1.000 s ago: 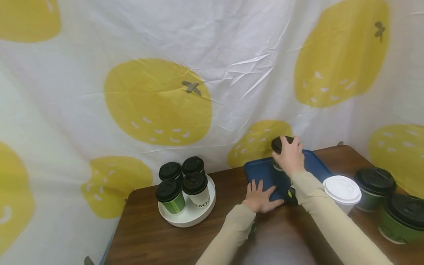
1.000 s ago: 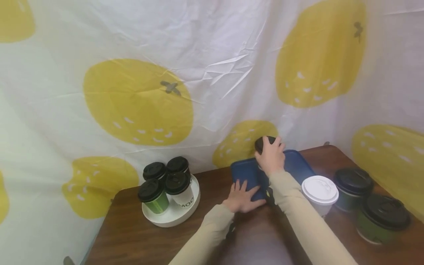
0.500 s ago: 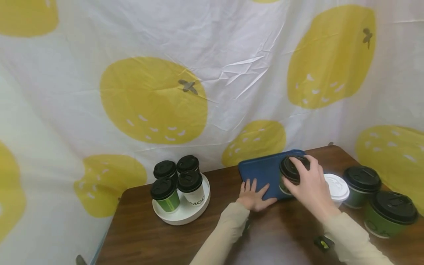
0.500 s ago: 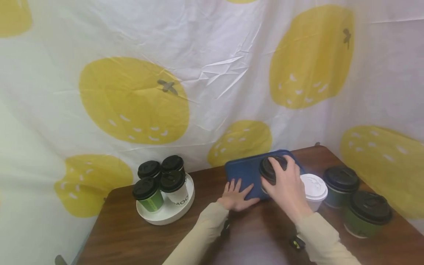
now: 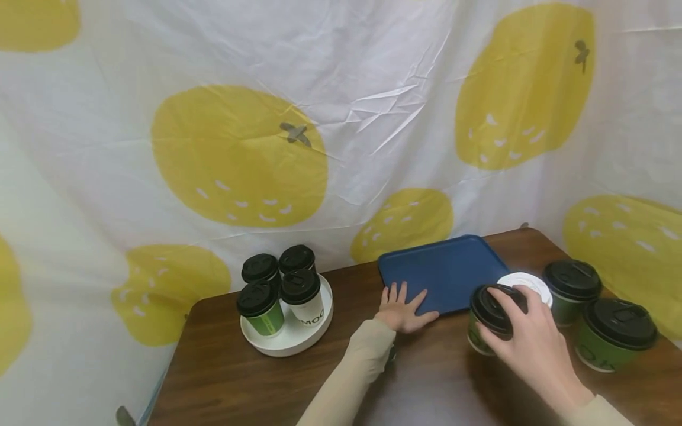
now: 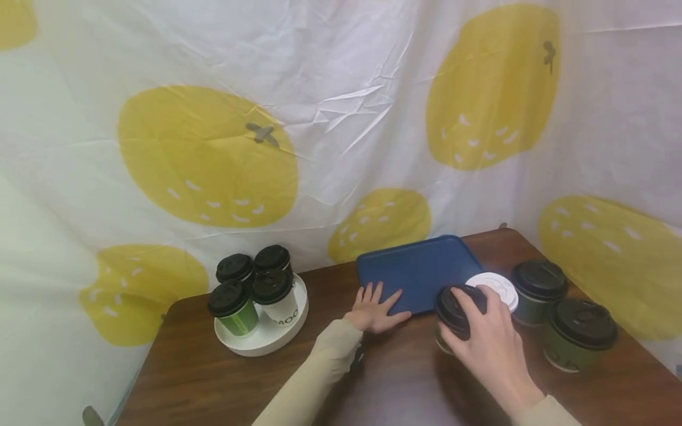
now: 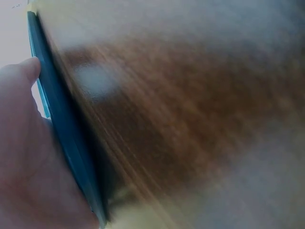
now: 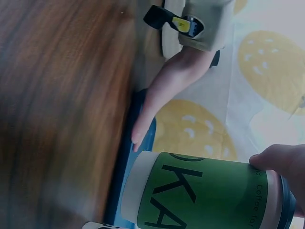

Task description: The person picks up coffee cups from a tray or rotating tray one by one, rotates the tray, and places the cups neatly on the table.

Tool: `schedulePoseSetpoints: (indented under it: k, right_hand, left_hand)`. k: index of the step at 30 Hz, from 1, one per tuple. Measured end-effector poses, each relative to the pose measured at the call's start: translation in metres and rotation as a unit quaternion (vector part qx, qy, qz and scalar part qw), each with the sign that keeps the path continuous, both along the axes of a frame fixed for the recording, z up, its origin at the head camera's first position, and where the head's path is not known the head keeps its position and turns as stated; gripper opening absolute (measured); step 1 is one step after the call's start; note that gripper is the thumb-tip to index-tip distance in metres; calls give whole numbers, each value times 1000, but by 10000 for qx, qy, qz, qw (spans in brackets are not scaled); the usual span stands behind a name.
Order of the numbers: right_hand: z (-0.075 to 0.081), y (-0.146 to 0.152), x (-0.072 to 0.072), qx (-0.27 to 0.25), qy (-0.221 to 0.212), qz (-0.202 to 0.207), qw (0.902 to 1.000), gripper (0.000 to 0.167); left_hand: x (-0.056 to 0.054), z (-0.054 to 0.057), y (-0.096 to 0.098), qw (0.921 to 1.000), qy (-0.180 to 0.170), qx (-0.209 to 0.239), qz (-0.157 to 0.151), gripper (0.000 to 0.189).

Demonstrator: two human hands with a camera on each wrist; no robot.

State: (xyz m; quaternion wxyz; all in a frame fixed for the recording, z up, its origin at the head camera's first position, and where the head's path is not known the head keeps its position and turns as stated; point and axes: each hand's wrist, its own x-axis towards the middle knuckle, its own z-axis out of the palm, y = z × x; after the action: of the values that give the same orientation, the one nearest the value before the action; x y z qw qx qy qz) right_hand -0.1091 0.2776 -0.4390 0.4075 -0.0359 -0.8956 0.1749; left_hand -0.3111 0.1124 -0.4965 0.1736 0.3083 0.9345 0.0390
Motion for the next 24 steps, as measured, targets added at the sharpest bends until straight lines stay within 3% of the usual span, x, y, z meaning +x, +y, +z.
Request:
schedulePoseSetpoints:
  k: [7, 16, 24]
  right_hand:
    - [-7, 3, 6, -157, -340, -175, 9991, 64]
    - [-14, 10, 17, -212, -466, -332, 9981, 65]
    - [-18, 19, 30, -300, -732, -445, 9959, 67]
  left_hand:
    - [-1, -3, 0, 10000, -67, 25, 24, 73]
    - [-3, -6, 1, 10000, 0, -12, 24, 74]
    - [-2, -3, 0, 10000, 15, 27, -25, 74]
